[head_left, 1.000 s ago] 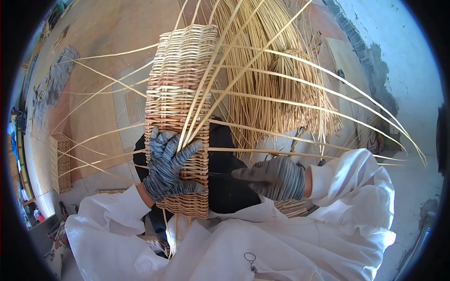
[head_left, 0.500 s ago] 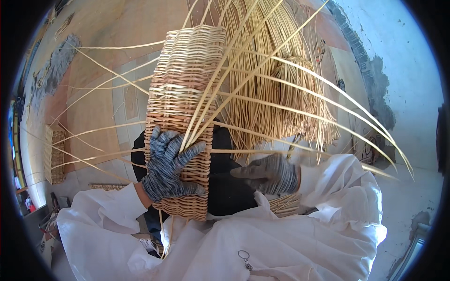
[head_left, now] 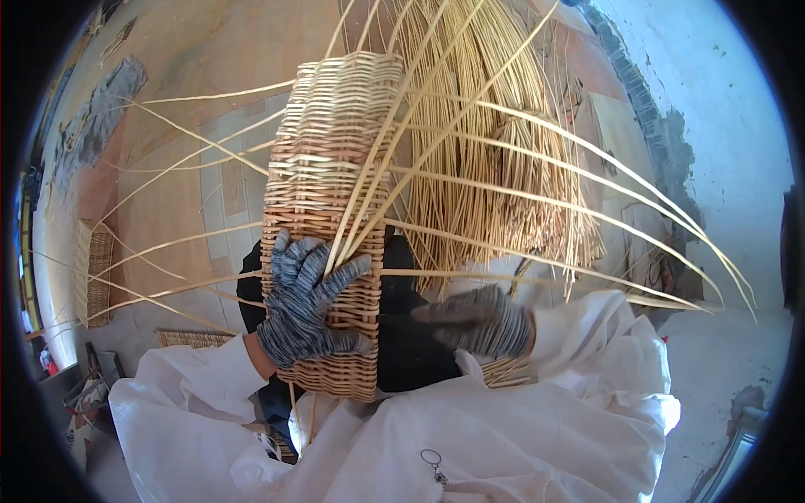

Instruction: The person sits on the floor and weaves a rectangular basket using thin bamboo strips. They interlace the strips through a vertical frame, pulling them tight to form the basket's body. The person wears gloves and uses their hands to manipulate the material throughout the process.

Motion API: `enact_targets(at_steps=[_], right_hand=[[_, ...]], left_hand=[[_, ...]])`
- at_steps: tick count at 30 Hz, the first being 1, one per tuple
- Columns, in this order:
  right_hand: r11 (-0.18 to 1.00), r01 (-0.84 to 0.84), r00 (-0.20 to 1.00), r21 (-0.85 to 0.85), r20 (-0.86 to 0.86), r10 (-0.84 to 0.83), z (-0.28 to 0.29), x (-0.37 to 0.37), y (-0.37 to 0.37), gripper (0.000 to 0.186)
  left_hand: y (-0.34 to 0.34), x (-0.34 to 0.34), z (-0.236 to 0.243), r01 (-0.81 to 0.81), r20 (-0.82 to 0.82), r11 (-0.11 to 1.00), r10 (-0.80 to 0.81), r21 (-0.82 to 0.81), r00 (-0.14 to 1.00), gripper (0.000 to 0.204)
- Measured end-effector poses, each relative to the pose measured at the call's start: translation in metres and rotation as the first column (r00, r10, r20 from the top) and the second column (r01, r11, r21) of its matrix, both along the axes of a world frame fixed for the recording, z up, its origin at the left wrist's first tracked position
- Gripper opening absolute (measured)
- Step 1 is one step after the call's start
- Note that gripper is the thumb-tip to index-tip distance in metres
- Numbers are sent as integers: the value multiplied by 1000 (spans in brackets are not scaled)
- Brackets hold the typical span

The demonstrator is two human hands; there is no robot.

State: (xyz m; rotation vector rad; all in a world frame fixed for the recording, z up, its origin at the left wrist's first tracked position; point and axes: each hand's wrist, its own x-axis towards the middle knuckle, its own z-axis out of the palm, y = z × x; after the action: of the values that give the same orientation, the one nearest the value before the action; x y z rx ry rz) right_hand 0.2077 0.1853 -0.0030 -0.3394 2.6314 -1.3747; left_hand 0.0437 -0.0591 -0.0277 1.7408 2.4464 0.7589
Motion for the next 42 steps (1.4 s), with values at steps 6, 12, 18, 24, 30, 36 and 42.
enact_targets(at_steps=[6, 12, 18, 24, 30, 36, 42], right_hand=[[974, 42, 946, -222, 322, 33, 9, -14, 11, 36], [947, 211, 617, -241, 784, 62, 6, -19, 12, 29], [827, -87, 905, 556, 391, -167, 31, -4, -21, 30], [575, 134, 987, 807, -54, -155, 6, 10, -32, 25], [584, 373, 891, 721, -102, -443, 47, 18, -54, 34], [583, 771, 594, -254, 618, -516, 14, -48, -28, 43], [669, 550, 825, -500, 449, -343, 29, -77, -57, 36]], left_hand=[[0, 4, -2, -34, -10, 998, 34, 43, 999, 101], [5, 5, 7, -50, 54, 998, 53, -45, 997, 102], [6, 6, 11, -44, 74, 994, 51, -96, 996, 104], [-2, -4, 2, 30, 113, 1000, -30, 6, 993, 71], [-14, 35, 44, -174, 757, 776, -497, 607, 423, 69], [-2, 38, -3, -256, 836, 879, -238, 402, 494, 55], [-6, 47, -5, -282, 835, 911, -110, 302, 540, 36]])
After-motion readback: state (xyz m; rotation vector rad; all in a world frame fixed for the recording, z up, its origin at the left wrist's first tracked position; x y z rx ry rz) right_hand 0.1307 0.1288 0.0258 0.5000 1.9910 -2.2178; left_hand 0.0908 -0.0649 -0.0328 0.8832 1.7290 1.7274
